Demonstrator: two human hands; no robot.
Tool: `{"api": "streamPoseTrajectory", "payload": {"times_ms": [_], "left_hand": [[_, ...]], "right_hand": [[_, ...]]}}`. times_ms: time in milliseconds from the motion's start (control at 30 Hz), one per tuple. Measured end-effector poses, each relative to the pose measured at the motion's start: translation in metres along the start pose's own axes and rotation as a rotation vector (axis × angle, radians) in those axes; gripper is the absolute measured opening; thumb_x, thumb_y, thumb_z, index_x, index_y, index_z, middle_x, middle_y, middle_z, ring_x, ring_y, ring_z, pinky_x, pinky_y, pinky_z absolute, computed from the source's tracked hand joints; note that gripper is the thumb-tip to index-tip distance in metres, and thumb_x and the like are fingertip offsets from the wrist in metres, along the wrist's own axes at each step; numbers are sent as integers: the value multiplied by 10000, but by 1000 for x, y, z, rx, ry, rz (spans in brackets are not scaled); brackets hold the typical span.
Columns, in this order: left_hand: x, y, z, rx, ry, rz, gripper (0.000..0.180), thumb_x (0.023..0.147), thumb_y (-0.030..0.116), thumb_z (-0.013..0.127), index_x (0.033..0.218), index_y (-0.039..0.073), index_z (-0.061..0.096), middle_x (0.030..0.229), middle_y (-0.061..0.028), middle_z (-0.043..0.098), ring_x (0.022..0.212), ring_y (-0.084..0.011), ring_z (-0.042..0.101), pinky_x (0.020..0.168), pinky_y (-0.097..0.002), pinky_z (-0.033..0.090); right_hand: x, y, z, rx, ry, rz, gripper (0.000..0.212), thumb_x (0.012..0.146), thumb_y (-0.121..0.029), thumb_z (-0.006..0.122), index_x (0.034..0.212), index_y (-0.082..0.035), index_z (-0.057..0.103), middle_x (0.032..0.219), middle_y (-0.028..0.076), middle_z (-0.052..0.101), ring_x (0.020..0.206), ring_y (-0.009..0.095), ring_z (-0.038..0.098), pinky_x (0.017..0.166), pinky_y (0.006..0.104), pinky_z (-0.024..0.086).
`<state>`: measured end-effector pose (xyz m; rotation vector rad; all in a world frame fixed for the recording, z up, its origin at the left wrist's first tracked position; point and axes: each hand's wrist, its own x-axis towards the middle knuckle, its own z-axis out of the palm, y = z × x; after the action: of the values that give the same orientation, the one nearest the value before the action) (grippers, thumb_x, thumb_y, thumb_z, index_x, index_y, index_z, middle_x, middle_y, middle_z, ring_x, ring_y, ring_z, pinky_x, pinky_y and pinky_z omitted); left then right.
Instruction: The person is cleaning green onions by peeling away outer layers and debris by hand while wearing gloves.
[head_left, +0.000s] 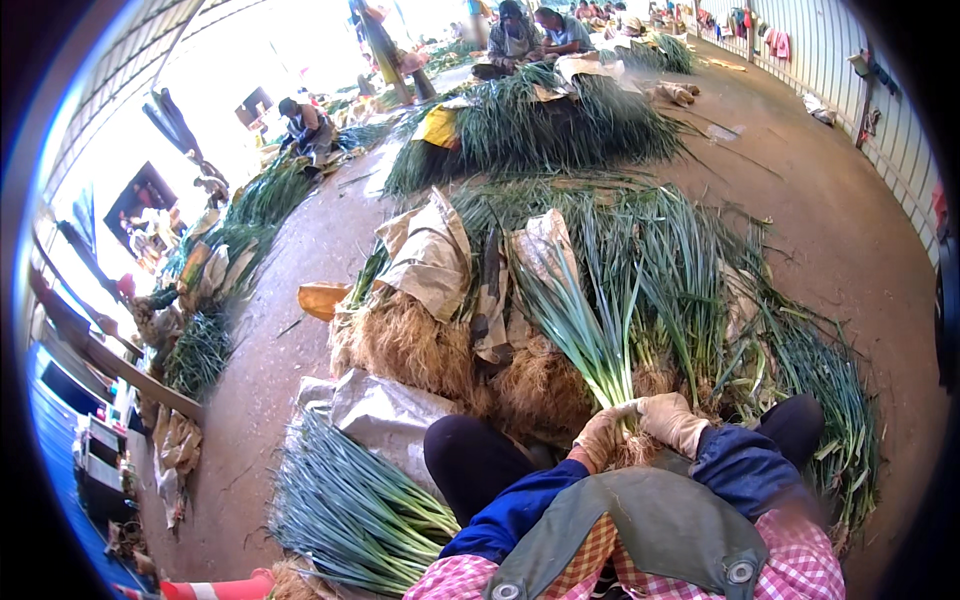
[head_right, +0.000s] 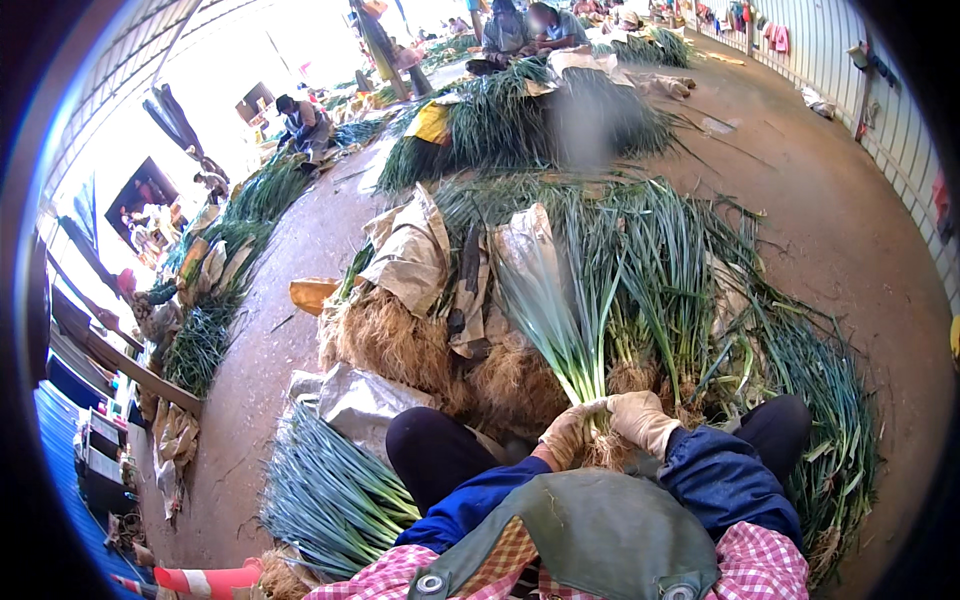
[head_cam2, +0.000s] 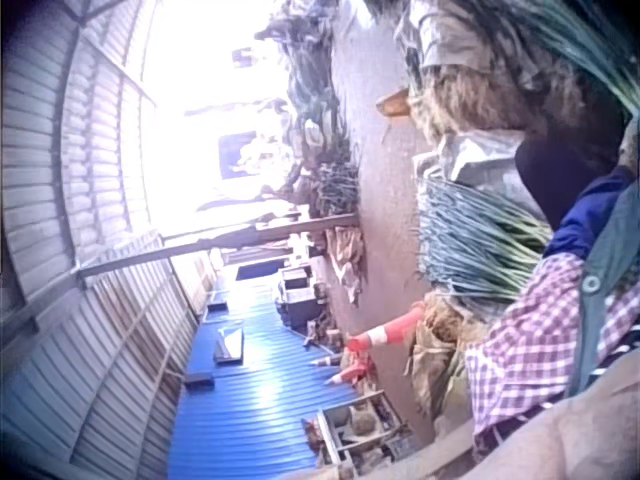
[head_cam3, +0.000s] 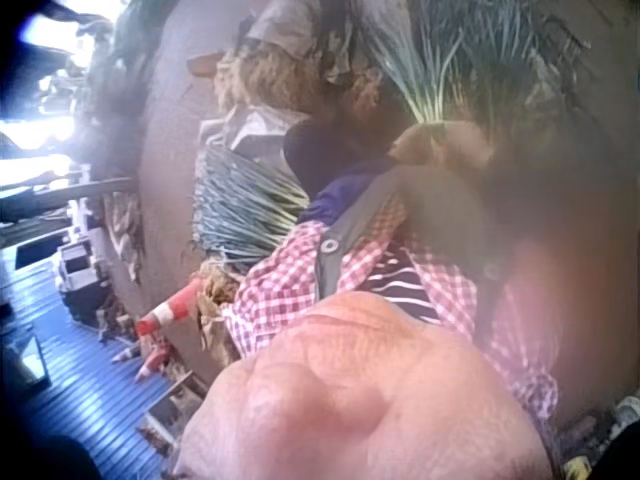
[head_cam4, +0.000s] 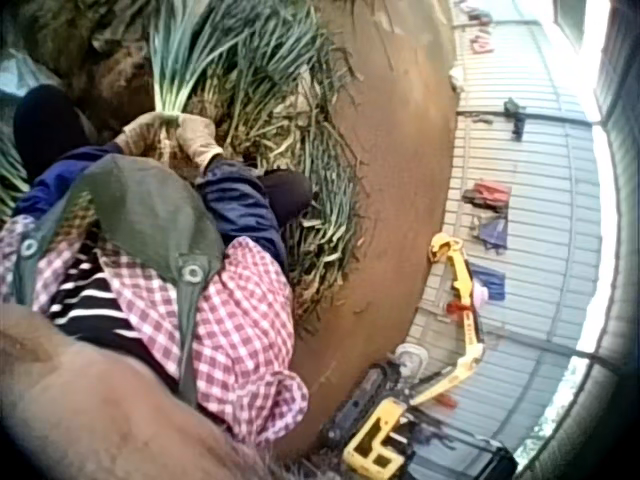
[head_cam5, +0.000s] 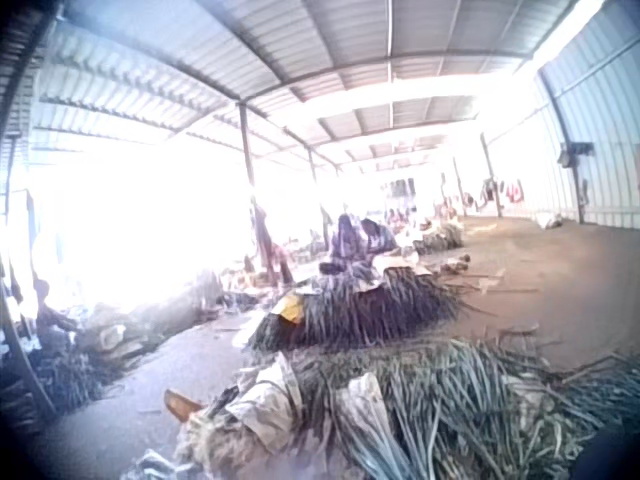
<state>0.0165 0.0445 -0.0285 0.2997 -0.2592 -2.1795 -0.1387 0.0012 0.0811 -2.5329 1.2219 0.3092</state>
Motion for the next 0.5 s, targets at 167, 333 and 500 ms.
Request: {"api": "streamPoseTrajectory", "payload": {"times_ms": [167,333,500], "left_hand": [[25,-21,-25,464,269,196,273,934,132,424,1127,28,587,922,-74,643,763,-198,606,718,-290,502],[18,9,51,31,42,87,286,912,174,441,1156,69,547,1225,-51,558,1185,-164,467,1038,-308,361],[33,20,81,-147,96,315,328,796,90,596,1105,-1,537,942,-111,600,896,-253,565,821,-403,490]], "right_hand": [[-23,-3,-17,52,242,8,185,860,-204,504,984,-122,615,723,97,662,677,285,664,565,407,502],[-2,42,40,232,-8,-15,238,827,-193,512,926,-67,689,810,140,666,748,314,649,624,434,497],[-12,87,140,-137,-545,-77,289,876,-270,512,1038,-98,680,1044,145,663,960,302,645,776,397,503]]}}
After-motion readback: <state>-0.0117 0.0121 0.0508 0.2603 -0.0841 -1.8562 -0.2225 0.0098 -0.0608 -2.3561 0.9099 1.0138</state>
